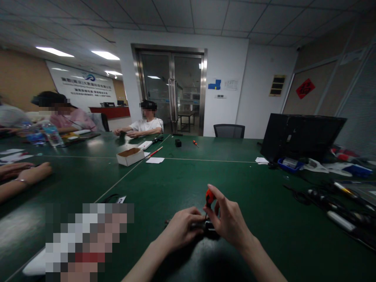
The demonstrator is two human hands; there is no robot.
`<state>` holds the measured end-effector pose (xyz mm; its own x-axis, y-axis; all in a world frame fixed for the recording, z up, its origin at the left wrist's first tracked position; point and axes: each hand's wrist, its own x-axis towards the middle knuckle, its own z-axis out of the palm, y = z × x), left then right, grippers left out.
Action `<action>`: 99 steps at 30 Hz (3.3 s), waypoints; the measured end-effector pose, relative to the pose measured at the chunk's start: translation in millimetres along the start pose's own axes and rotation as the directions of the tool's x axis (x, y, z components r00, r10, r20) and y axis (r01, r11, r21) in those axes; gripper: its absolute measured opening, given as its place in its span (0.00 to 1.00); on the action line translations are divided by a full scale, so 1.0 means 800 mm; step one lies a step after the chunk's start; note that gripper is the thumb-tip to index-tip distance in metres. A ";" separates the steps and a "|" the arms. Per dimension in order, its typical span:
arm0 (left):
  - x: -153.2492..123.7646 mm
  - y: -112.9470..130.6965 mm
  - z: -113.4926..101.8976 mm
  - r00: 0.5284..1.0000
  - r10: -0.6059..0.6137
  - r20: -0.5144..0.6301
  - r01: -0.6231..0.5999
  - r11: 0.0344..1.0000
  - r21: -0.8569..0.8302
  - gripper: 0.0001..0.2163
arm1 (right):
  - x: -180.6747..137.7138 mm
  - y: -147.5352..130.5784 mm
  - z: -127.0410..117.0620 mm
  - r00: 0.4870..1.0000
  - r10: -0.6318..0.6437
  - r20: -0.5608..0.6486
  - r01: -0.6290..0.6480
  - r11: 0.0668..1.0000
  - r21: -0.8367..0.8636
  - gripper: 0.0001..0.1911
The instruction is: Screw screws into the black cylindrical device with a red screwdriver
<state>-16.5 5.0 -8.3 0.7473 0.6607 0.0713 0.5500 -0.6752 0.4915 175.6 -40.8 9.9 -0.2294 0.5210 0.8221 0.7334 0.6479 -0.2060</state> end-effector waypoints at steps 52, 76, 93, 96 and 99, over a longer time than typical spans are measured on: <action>0.002 -0.004 0.002 1.000 0.011 0.010 -0.011 1.000 -0.001 0.10 | -0.003 0.002 0.001 0.998 0.057 -0.004 -0.057 0.997 0.056 0.29; 0.002 -0.002 0.000 1.000 -0.016 0.008 0.015 0.999 0.034 0.18 | 0.084 -0.001 -0.062 0.877 0.056 0.477 0.087 0.958 -0.272 0.16; -0.002 0.001 -0.002 1.000 -0.029 0.010 0.030 0.999 -0.013 0.17 | 0.102 0.005 -0.049 0.842 0.075 0.535 0.024 0.984 -0.177 0.11; -0.001 0.001 -0.001 0.999 -0.029 0.016 0.030 0.999 -0.015 0.17 | 0.102 0.000 -0.049 0.839 0.072 0.540 0.041 0.980 -0.194 0.13; -0.001 0.003 -0.003 0.999 -0.030 0.024 0.030 0.999 -0.011 0.15 | 0.102 -0.004 -0.057 0.823 0.054 0.566 -0.005 0.996 -0.088 0.08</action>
<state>-16.2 3.8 -5.3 0.7392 0.6726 0.0360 0.5682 -0.6513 0.5030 183.6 -26.1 101.9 -0.5113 0.7781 0.3649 0.7882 0.5938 -0.1619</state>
